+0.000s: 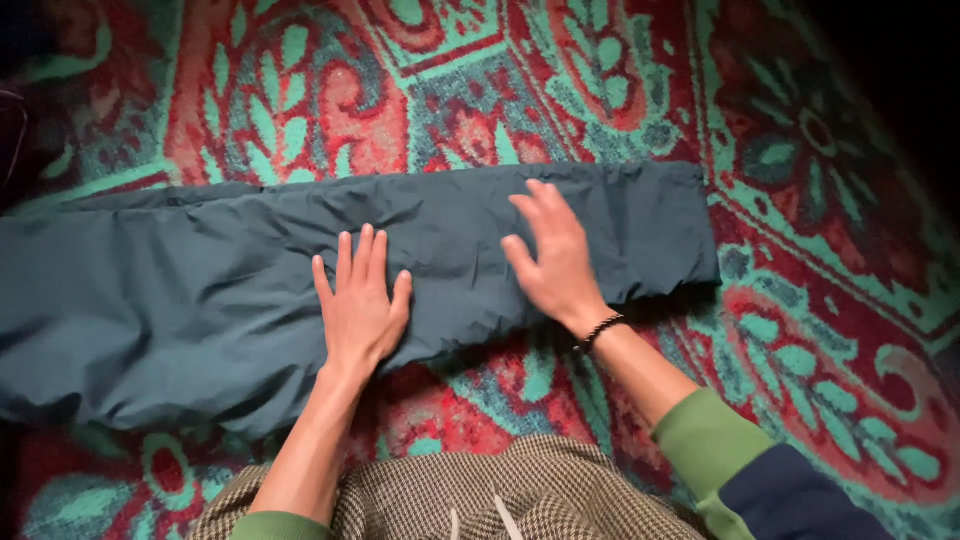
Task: The person is folding various pairs of pants on the floor and then placing them neatly into a wooden closet.
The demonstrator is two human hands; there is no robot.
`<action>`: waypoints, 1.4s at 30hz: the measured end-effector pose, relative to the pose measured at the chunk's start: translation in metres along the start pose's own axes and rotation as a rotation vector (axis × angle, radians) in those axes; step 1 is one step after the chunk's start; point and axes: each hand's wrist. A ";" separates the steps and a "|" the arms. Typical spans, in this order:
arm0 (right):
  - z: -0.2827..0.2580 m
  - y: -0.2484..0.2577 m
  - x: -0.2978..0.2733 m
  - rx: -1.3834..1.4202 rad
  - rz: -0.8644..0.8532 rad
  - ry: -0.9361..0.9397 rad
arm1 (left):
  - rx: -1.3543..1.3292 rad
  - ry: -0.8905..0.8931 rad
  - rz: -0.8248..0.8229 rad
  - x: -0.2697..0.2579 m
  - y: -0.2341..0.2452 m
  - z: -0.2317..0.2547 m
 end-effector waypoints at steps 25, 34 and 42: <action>-0.053 -0.116 0.021 -0.016 -0.336 0.217 | 0.167 -0.005 -0.004 0.004 -0.001 -0.021; -0.086 -0.141 0.018 -0.308 -0.494 0.143 | 0.596 0.226 0.149 -0.017 0.108 -0.247; -0.088 -0.136 0.041 -0.226 -0.436 0.206 | 0.284 0.014 0.282 0.029 0.112 -0.166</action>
Point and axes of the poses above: each hand's wrist, its own x-axis towards the middle knuckle, its own y-axis out of the back of the hand, z = x × y, and after that the axes turned 8 degrees about -z, right-handed
